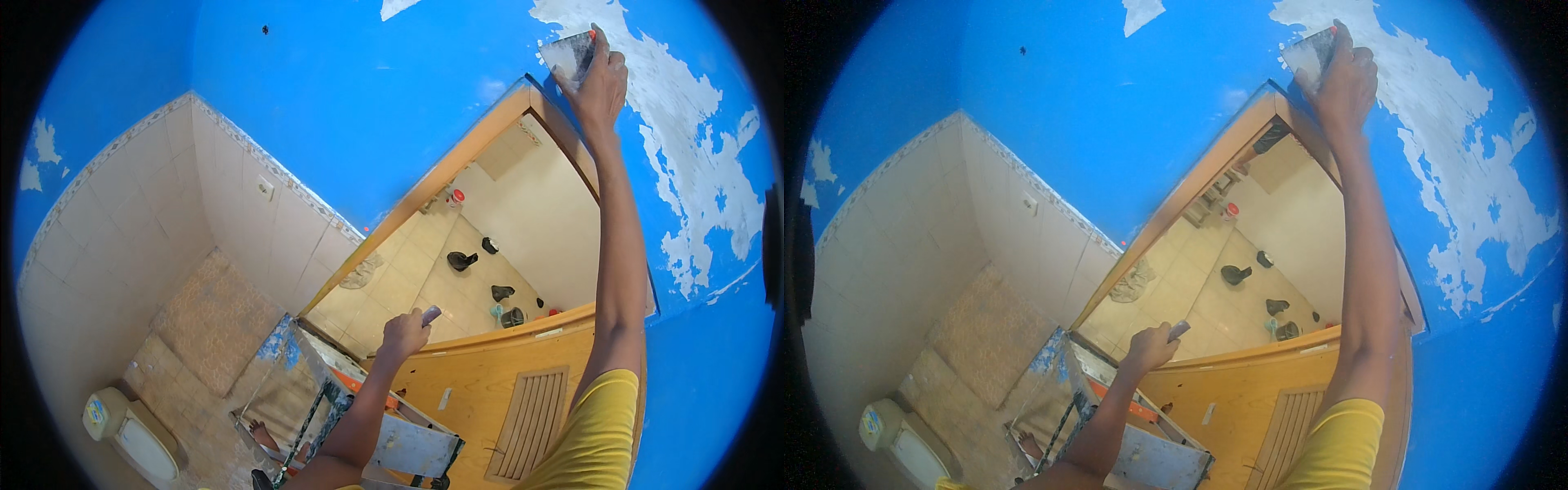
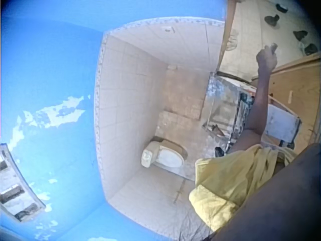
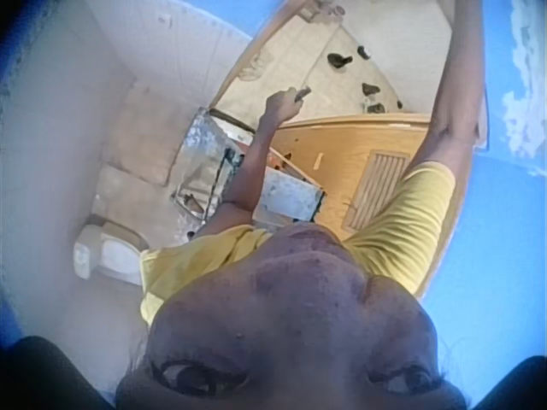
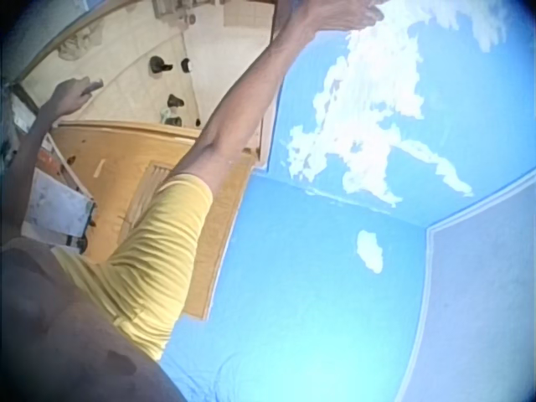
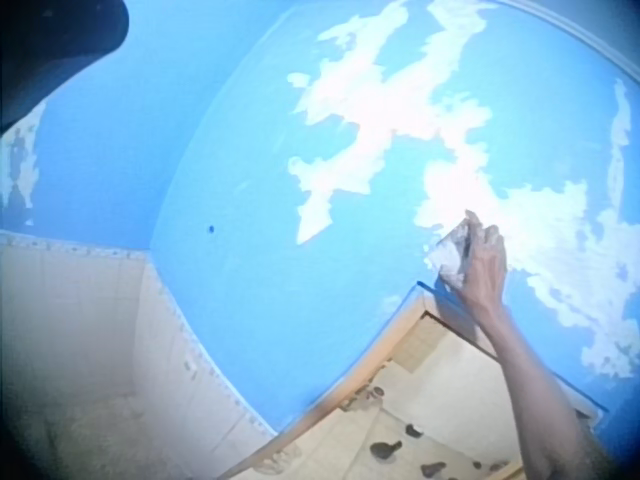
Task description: The person applies white plaster to a blue ceiling using a trowel and a hawk. They repeatedly scoop plaster from the hawk and spread it across the ceiling surface while standing on a ladder.
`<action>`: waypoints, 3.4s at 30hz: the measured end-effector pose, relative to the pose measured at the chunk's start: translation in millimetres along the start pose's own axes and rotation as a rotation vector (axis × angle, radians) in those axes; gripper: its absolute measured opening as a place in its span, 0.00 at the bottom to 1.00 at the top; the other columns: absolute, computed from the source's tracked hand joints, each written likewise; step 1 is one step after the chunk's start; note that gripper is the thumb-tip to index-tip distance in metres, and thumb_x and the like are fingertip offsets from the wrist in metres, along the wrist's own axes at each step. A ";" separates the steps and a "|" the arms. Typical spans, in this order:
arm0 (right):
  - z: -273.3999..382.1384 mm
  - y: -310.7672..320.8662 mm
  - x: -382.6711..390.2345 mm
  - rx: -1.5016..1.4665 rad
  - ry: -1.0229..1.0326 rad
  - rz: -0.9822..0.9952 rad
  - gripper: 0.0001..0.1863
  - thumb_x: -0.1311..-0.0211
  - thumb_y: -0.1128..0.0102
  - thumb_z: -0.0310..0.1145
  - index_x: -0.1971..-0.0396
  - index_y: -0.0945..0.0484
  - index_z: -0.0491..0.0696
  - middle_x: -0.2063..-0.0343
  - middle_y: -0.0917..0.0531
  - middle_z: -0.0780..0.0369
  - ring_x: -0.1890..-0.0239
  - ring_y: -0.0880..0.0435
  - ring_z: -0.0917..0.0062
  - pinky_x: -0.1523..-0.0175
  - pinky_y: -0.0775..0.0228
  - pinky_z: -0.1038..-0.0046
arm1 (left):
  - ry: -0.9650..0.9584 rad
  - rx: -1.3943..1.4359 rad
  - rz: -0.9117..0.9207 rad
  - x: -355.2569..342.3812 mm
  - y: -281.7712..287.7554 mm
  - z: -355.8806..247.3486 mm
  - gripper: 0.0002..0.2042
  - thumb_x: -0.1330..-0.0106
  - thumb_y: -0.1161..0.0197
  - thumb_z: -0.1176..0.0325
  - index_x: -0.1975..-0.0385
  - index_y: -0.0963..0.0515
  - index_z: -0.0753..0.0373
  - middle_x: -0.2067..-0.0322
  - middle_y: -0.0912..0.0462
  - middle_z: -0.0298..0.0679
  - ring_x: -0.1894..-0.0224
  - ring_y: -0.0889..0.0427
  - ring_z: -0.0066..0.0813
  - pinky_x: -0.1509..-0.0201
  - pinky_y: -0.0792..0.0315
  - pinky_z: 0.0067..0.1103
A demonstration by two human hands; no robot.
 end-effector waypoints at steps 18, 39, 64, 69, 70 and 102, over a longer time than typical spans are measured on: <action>-8.7 2.6 -3.7 -0.003 0.002 0.082 0.36 0.62 0.31 0.40 0.48 0.35 0.52 0.65 0.27 0.54 0.62 0.26 0.61 0.60 0.33 0.64 | -0.009 -0.003 -0.009 -0.8 -3.5 1.4 0.16 0.41 0.46 0.56 0.66 0.30 0.64 0.74 0.21 0.49 0.67 0.20 0.46 0.62 0.29 0.36; 27.0 -17.4 41.8 0.071 0.145 0.013 0.35 0.66 0.36 0.23 0.51 0.25 0.66 0.51 0.24 0.76 0.67 0.29 0.74 0.63 0.33 0.77 | -0.031 0.027 -0.047 -0.7 -4.9 6.1 0.15 0.42 0.46 0.56 0.67 0.30 0.64 0.73 0.21 0.49 0.68 0.20 0.46 0.62 0.29 0.36; -26.6 -9.3 20.5 0.100 0.328 0.026 0.33 0.65 0.36 0.24 0.53 0.25 0.67 0.50 0.25 0.76 0.62 0.28 0.74 0.57 0.32 0.75 | -0.001 0.035 -0.013 3.5 1.3 1.6 0.14 0.42 0.45 0.58 0.66 0.29 0.64 0.72 0.20 0.49 0.65 0.20 0.45 0.60 0.28 0.36; -23.2 -1.6 4.1 0.118 0.347 0.020 0.30 0.63 0.35 0.26 0.54 0.25 0.66 0.49 0.26 0.76 0.55 0.28 0.72 0.51 0.36 0.73 | -0.027 0.049 -0.012 0.7 -0.9 1.5 0.14 0.42 0.45 0.59 0.66 0.29 0.64 0.72 0.20 0.49 0.66 0.20 0.45 0.60 0.28 0.36; -18.3 -5.9 -1.9 0.150 0.341 0.065 0.32 0.62 0.37 0.25 0.50 0.26 0.66 0.48 0.27 0.77 0.56 0.28 0.72 0.47 0.37 0.73 | -0.019 0.030 -0.004 1.6 -0.3 2.9 0.14 0.42 0.44 0.59 0.66 0.29 0.64 0.72 0.20 0.49 0.66 0.20 0.45 0.60 0.28 0.36; -42.5 -16.1 -37.6 0.230 0.555 0.002 0.23 0.55 0.39 0.29 0.55 0.23 0.66 0.51 0.25 0.78 0.55 0.28 0.73 0.47 0.39 0.70 | -0.010 0.082 -0.059 8.8 0.6 5.2 0.13 0.43 0.45 0.60 0.68 0.30 0.64 0.75 0.21 0.49 0.69 0.20 0.45 0.62 0.28 0.36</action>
Point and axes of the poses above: each hand's wrist, its own x-axis away from the middle knuckle, its own y-axis out of the back of the hand, z = x × y, the point moved 1 cm from there along -x, towards the middle knuckle
